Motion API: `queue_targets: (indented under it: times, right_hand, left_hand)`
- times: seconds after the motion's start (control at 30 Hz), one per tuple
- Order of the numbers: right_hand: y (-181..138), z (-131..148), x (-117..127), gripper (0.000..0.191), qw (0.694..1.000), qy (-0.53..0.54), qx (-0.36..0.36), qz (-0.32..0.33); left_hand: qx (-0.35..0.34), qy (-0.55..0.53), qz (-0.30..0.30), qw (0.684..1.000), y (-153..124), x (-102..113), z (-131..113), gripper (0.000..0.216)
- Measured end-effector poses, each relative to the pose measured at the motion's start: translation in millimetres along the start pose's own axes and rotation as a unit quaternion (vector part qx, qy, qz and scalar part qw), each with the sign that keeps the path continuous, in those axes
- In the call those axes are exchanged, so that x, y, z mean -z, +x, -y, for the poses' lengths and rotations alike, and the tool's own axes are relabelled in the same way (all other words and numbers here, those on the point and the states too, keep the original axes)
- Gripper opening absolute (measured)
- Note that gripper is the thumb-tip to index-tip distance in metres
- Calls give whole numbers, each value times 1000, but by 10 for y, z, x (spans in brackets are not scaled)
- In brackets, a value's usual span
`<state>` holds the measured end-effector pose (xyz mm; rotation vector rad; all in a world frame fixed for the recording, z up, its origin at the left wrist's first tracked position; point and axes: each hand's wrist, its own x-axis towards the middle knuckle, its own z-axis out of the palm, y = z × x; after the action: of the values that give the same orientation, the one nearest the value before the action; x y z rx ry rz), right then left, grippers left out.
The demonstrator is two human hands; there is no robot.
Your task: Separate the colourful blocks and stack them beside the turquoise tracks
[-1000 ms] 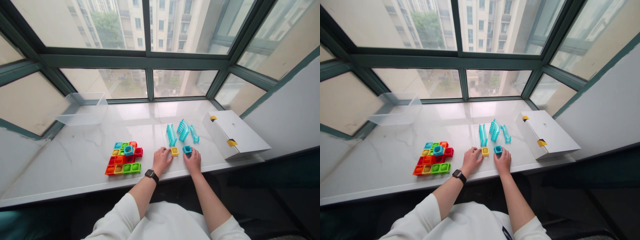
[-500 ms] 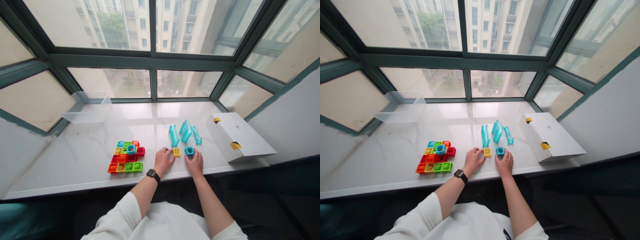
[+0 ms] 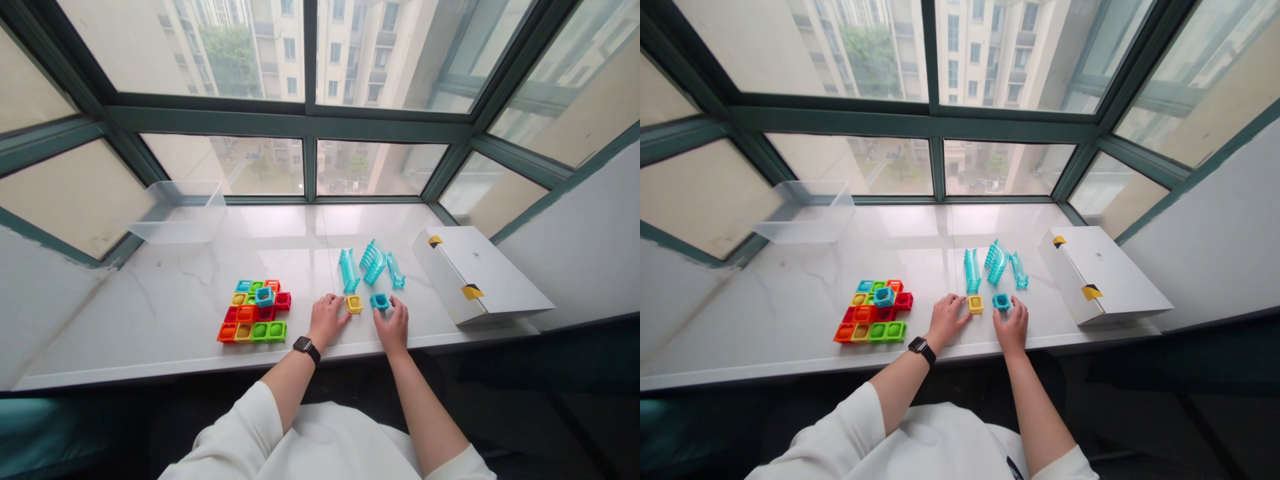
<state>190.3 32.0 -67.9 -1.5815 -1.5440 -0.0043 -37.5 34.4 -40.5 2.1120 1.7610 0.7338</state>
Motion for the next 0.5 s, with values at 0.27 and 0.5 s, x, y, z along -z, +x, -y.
queue_targets:
  times: [0.27, 0.5]
  right_hand:
    - [2, 73, 138, 43, 1000, 5, 1, -4]
    - [-38, 667, 260, 27, 987, 140, 61, 50]
  left_hand:
    - [-13, -143, -26, 989, -195, 308, 17, 51]
    - [-60, 7, -130, 990, -702, 1280, 490, 23]
